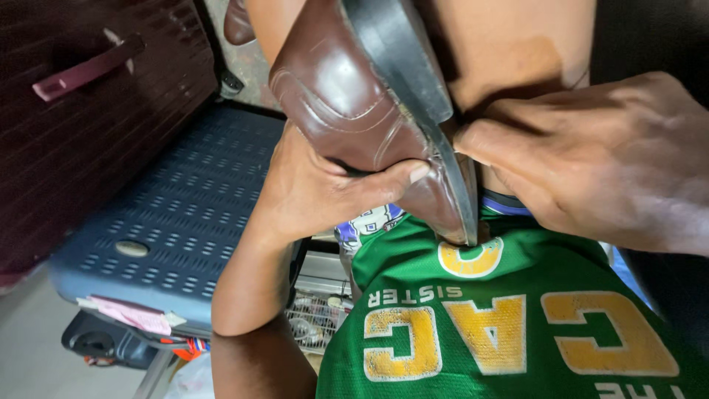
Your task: The person stitches the sole of a brown leather shoe using a needle and thread. They repeatedly push the needle through the seam and pull the thread tight to secure the sole to the upper.
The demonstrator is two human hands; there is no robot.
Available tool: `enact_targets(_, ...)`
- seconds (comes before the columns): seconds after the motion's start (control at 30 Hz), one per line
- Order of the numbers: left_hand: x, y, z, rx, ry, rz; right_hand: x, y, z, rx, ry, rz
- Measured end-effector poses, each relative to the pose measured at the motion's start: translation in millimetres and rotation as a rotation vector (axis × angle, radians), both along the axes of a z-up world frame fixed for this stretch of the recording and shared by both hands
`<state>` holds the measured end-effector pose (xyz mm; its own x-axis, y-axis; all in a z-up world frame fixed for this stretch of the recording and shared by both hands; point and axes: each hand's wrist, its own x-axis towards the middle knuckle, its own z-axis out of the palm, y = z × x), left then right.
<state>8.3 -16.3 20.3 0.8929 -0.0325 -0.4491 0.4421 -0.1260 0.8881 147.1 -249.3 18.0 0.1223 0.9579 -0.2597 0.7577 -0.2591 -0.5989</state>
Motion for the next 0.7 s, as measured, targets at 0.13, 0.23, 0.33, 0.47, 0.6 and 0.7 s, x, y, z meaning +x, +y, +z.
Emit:
enact_targets(0.13, -2, 1, -1, 0.018, 0.010, -0.007, -1, -1, -4, 0.054, -0.014, -0.028)
enact_targets(0.23, 2, 0, -2, -0.026, -0.005, 0.001, -1, -7, -9, 0.096, -0.096, -0.008)
enact_targets(0.33, 2, 0, 2, 0.054, -0.019, -0.007, 2, -8, -15, 0.102, -0.115, 0.054)
enact_targets(0.47, 1, 0, 0, -0.023, 0.043, 0.013, 5, -13, -23, 0.062, -0.075, 0.097)
enact_targets(0.6, 0, 1, -3, 0.077, -0.031, -0.054, 3, -21, -27, 0.117, -0.067, 0.009)
enact_targets(0.7, -4, 3, -8, 0.064, -0.108, -0.028, 3, -24, -32, -0.157, 0.015, 0.194)
